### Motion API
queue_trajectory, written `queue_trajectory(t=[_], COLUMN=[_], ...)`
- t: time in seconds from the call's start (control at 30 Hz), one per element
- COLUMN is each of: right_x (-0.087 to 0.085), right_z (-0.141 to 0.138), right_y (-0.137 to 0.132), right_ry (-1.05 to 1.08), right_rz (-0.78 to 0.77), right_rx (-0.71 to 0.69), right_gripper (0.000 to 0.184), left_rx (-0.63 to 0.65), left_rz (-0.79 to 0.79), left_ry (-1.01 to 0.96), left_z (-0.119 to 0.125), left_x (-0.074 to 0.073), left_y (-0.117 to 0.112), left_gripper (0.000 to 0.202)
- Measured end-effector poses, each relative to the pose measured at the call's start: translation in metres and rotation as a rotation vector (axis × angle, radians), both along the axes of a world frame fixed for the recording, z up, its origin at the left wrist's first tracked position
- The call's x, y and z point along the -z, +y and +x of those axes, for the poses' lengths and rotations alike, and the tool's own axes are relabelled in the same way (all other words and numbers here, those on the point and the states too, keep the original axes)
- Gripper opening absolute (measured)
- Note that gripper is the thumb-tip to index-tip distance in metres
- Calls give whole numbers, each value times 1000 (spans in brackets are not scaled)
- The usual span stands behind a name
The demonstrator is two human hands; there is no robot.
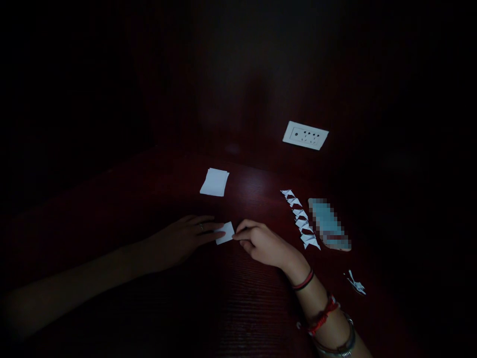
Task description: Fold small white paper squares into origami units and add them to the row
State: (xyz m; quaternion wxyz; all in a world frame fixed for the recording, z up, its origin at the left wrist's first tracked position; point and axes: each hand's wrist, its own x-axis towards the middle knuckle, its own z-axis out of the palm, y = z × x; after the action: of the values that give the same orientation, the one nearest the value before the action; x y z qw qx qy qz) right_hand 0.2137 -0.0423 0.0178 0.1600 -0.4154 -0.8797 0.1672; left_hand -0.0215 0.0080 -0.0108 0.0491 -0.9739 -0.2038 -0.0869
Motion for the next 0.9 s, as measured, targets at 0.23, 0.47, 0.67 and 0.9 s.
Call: queue_trajectory(t=[0.23, 0.47, 0.67, 0.9], right_x=[-5, -3, 14, 18], right_z=[2, 3, -2, -10], right_y=[-1, 2, 13, 15], right_ry=[0, 74, 171, 191], right_rz=[-18, -9, 65, 39], right_rx=[-57, 27, 247, 290], right_gripper=[36, 30, 24, 21], left_rx=[37, 70, 91, 117], left_rz=[-42, -29, -12, -9], left_ry=[19, 3, -28, -20], left_z=[-1, -3, 2, 2], left_x=[0, -2, -5, -4], left_y=[0, 0, -2, -2], left_gripper=[67, 63, 53, 59])
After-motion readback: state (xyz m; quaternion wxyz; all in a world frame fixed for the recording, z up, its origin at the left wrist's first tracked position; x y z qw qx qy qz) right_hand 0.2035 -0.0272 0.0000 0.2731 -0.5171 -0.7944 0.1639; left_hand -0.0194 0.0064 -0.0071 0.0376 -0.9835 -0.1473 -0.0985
